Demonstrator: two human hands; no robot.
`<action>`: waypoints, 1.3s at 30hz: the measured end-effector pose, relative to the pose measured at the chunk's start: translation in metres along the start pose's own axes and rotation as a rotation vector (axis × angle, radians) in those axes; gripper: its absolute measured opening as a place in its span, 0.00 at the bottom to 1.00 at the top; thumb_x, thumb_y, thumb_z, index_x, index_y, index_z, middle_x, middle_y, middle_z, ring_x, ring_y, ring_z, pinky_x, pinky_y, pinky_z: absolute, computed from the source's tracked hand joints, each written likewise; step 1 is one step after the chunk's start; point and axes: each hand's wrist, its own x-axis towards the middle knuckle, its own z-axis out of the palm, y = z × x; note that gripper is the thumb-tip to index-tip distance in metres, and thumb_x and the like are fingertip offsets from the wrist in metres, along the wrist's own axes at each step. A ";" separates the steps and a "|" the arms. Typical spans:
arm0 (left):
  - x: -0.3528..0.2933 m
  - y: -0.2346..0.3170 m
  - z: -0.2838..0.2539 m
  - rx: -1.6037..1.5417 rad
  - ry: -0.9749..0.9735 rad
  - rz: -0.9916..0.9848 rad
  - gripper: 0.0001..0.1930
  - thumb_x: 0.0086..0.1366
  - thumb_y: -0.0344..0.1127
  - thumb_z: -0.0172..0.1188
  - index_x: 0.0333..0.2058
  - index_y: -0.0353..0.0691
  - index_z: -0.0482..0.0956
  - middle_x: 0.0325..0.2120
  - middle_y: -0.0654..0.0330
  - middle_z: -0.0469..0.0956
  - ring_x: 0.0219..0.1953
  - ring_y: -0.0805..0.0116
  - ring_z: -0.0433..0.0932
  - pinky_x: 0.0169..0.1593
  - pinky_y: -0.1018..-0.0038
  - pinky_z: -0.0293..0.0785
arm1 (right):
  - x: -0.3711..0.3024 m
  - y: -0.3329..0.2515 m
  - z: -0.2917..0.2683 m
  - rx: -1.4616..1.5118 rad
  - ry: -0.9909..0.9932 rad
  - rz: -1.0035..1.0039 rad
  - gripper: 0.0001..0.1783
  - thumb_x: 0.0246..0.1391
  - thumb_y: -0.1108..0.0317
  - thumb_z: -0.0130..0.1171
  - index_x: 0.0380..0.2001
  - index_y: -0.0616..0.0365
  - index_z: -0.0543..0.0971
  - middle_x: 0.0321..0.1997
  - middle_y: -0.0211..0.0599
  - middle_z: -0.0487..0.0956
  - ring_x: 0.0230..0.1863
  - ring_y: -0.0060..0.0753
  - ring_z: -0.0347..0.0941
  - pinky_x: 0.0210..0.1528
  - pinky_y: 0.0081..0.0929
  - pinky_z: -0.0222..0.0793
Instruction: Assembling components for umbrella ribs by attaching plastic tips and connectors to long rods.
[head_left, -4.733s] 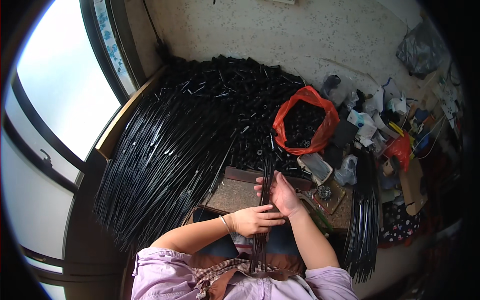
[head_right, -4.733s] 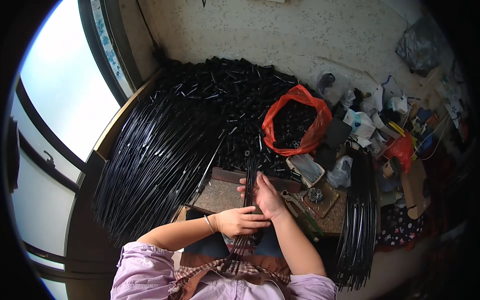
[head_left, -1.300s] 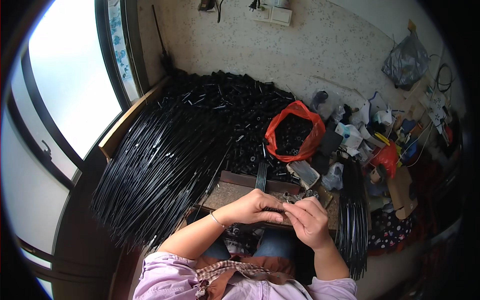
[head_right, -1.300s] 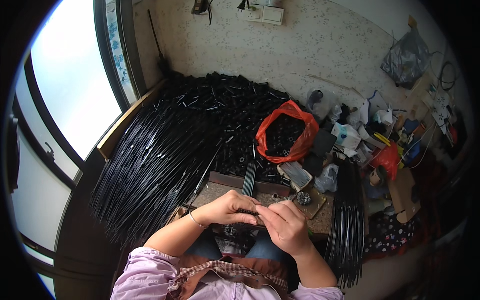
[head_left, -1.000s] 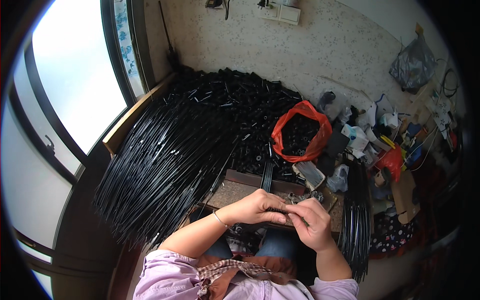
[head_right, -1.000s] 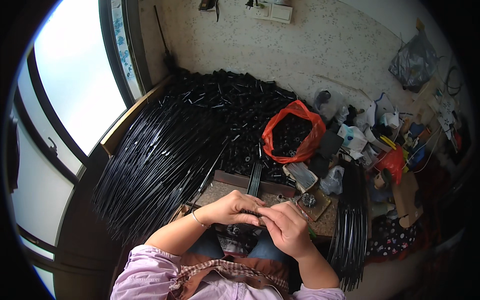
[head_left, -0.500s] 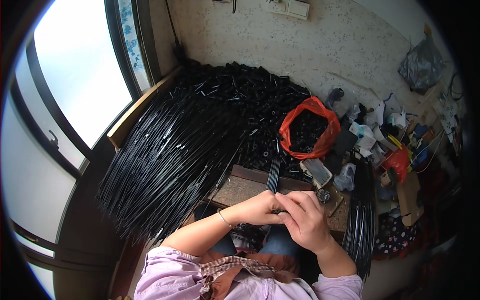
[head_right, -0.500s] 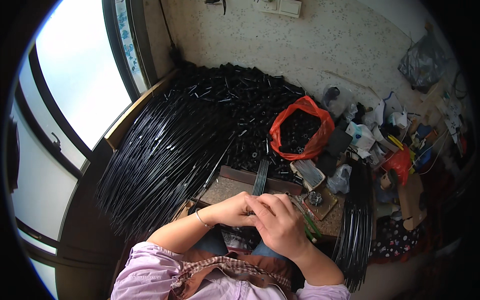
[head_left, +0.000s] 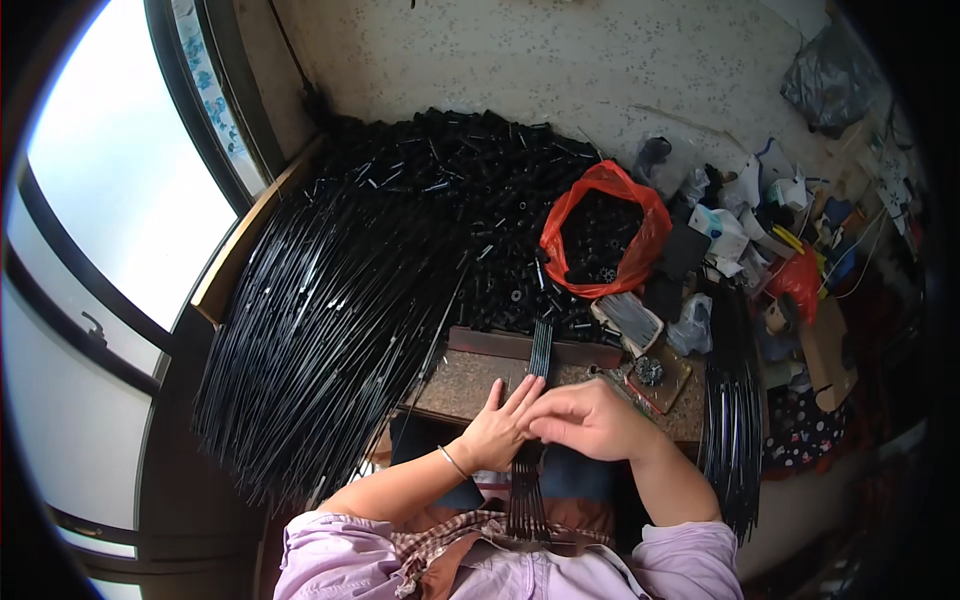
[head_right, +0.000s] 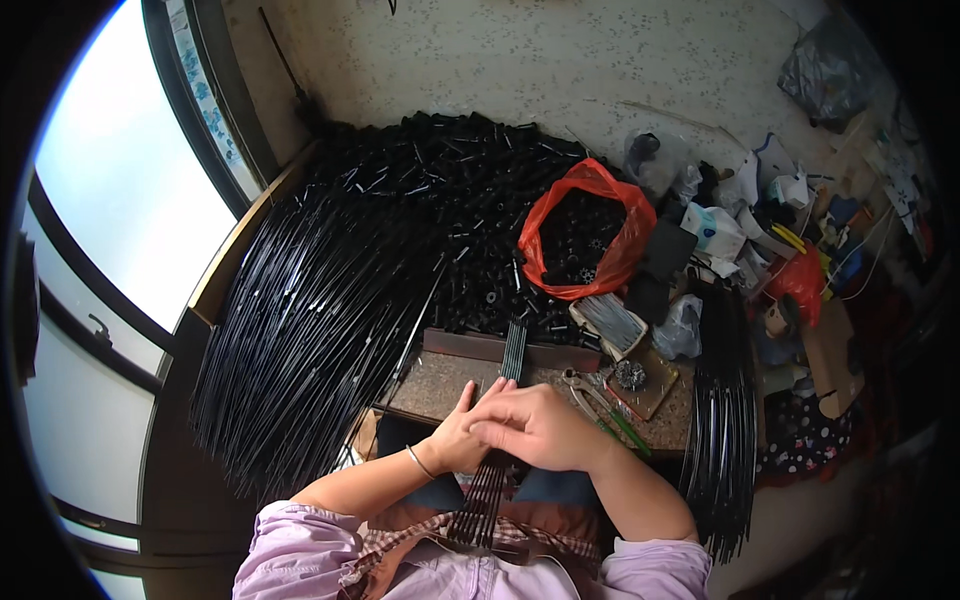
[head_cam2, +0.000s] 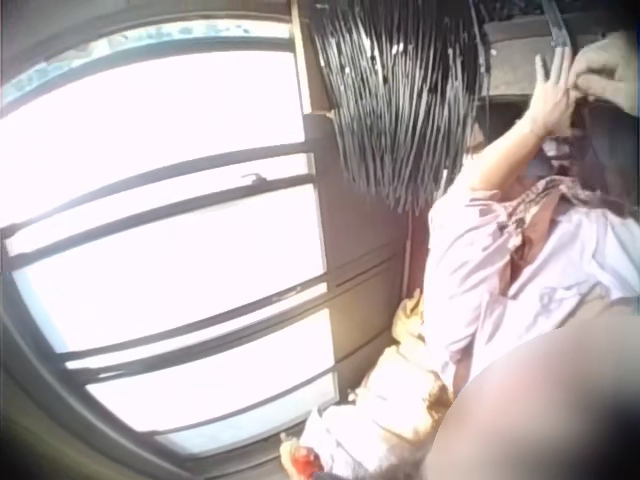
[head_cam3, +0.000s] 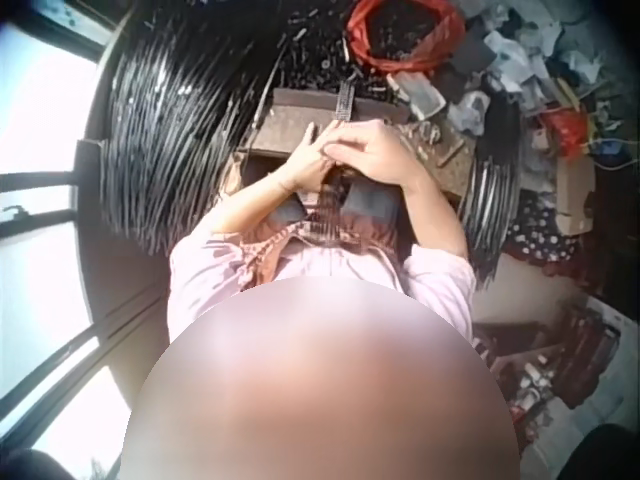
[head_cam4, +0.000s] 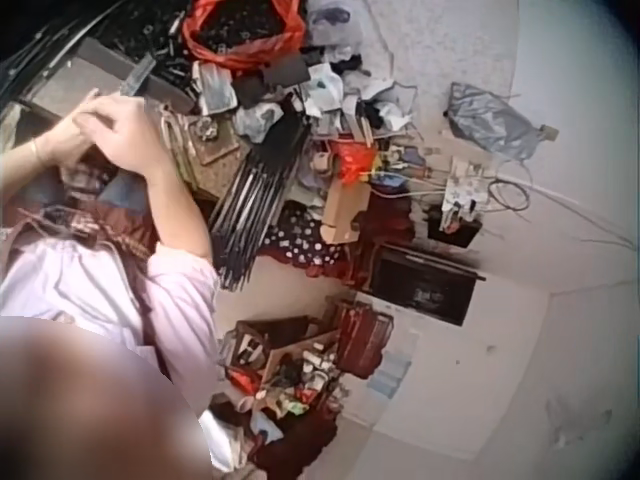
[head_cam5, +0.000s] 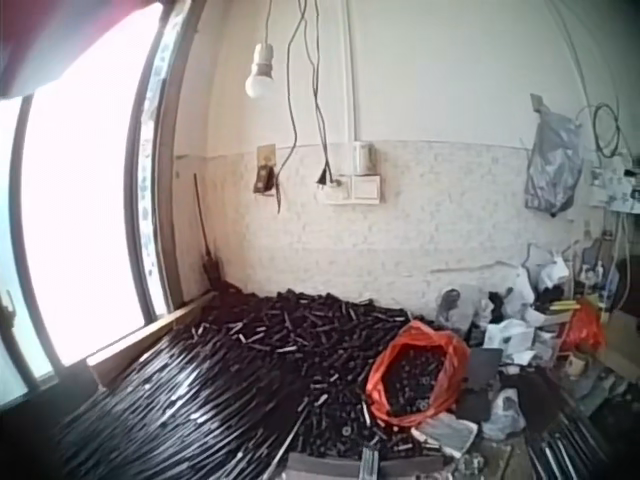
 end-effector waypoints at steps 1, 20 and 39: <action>-0.002 0.004 -0.003 -0.089 0.059 -0.015 0.43 0.49 0.54 0.52 0.59 0.32 0.54 0.61 0.41 0.48 0.65 0.48 0.47 0.58 0.45 0.51 | 0.011 0.024 -0.018 -0.177 0.327 0.075 0.06 0.53 0.73 0.53 0.31 0.64 0.78 0.27 0.33 0.78 0.26 0.21 0.72 0.31 0.20 0.68; -0.016 -0.001 0.000 0.098 -0.103 0.008 0.40 0.54 0.50 0.51 0.61 0.34 0.50 0.63 0.47 0.47 0.66 0.54 0.45 0.63 0.57 0.44 | 0.016 0.154 -0.069 -0.576 0.552 -0.080 0.09 0.43 0.78 0.57 0.31 0.61 0.78 0.28 0.40 0.73 0.29 0.42 0.71 0.32 0.30 0.66; -0.010 -0.002 -0.006 -0.159 -0.099 -0.041 0.49 0.44 0.52 0.59 0.61 0.33 0.50 0.62 0.48 0.48 0.65 0.55 0.47 0.63 0.62 0.46 | 0.027 0.166 -0.042 -0.732 0.386 0.119 0.06 0.45 0.75 0.54 0.29 0.58 0.79 0.27 0.40 0.73 0.30 0.45 0.73 0.31 0.34 0.70</action>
